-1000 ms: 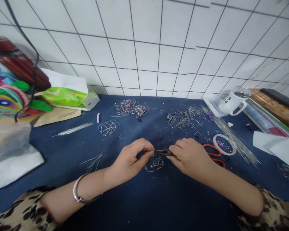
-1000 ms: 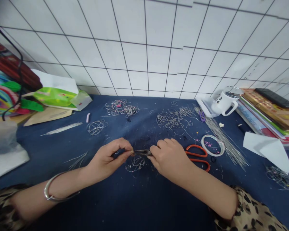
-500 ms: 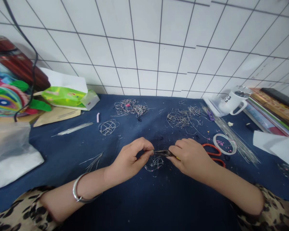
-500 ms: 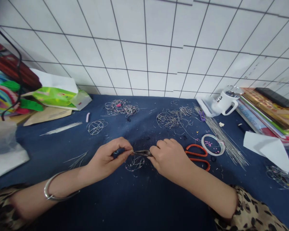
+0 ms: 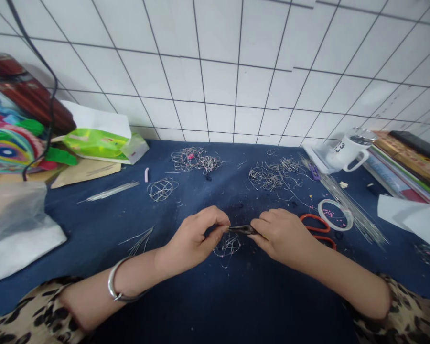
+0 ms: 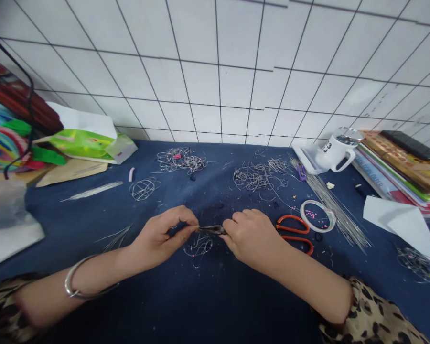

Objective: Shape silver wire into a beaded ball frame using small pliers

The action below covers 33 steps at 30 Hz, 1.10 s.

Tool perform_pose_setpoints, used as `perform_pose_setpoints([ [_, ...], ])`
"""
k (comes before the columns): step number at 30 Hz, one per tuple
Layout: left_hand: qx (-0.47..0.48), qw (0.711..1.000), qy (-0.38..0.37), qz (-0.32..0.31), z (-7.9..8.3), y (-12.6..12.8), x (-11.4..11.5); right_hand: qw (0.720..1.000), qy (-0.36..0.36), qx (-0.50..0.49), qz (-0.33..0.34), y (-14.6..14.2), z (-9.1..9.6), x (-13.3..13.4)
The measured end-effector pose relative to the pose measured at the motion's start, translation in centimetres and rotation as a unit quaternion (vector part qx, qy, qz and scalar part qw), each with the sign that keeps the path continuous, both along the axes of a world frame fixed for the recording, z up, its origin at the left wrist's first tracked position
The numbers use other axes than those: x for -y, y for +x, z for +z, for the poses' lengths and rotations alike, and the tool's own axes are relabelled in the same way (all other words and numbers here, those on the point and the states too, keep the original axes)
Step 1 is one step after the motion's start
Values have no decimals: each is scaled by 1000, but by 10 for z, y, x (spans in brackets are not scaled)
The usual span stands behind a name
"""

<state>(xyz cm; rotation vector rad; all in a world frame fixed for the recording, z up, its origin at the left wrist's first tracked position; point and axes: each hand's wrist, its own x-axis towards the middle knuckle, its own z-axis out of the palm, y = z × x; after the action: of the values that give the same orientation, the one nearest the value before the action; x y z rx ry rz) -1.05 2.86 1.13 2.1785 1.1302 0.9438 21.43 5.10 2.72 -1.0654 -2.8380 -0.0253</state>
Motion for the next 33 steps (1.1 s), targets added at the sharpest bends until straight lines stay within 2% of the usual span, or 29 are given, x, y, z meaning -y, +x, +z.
perform_pose_setpoints([
  [10,77,992,-92,32,1,3,-1,999,-2,-31,4,1,-8,-5],
  [14,85,991,-93,34,1,2,-2,999,-18,-34,-2,1,-8,-7],
  [23,23,998,-48,42,2,2,-2,997,-52,-48,-4,0,-8,-8],
  [27,21,998,-39,43,0,2,-2,998,-46,-50,0,-1,-9,-7],
  [30,27,998,-45,45,1,2,-2,998,-31,-48,0,-1,-11,-6],
  [33,61,993,-87,47,1,2,-2,998,-26,-51,-2,-1,-13,-6],
])
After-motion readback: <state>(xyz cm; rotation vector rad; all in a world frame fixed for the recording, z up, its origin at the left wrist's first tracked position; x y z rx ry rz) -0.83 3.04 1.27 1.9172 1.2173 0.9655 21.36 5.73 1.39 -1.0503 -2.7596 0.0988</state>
